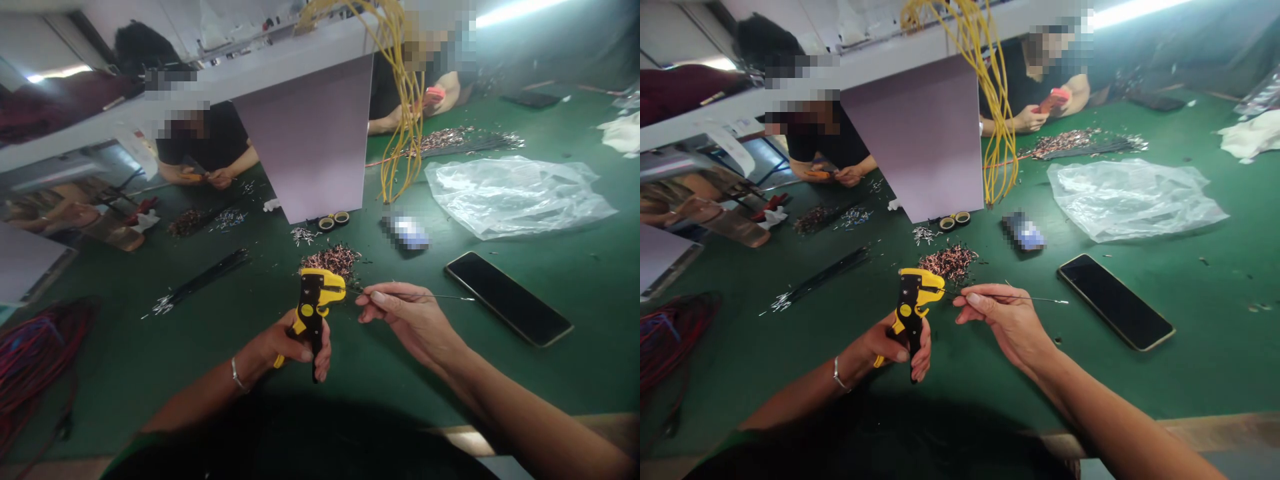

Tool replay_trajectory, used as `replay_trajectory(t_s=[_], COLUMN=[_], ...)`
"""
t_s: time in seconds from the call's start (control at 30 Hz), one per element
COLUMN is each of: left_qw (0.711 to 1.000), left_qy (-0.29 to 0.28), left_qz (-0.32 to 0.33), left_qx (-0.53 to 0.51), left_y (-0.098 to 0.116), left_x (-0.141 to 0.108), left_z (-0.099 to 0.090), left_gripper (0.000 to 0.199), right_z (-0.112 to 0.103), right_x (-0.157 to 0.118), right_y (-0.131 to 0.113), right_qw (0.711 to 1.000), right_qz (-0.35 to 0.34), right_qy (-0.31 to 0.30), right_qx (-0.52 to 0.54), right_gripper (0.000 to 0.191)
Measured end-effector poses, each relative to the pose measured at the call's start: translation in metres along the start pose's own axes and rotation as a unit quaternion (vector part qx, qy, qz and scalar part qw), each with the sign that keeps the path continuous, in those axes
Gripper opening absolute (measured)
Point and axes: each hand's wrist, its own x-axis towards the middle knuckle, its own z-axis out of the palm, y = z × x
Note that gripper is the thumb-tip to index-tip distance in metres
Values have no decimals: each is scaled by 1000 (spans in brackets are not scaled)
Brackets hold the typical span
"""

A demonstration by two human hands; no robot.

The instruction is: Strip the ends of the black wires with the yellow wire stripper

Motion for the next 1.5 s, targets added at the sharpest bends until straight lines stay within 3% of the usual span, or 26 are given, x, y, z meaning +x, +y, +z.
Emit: replay_trajectory(t_s=[0.87,1.07,1.3,1.5], left_qw=[992,985,992,992], left_qy=[91,147,108,98], left_qz=[52,64,40,83], left_qx=[65,60,52,21], left_y=[-2,0,3,10], left_x=[-4,-1,-1,1], left_z=[15,15,12,5], left_gripper=[16,14,20,27], right_z=[-10,-9,-8,-11], right_x=[8,10,11,12], right_y=[-1,0,2,1], right_qw=[999,998,998,998], right_qz=[41,47,47,30], right_qy=[26,35,40,52], right_qx=[3,7,-3,-18], right_gripper=[17,16,19,20])
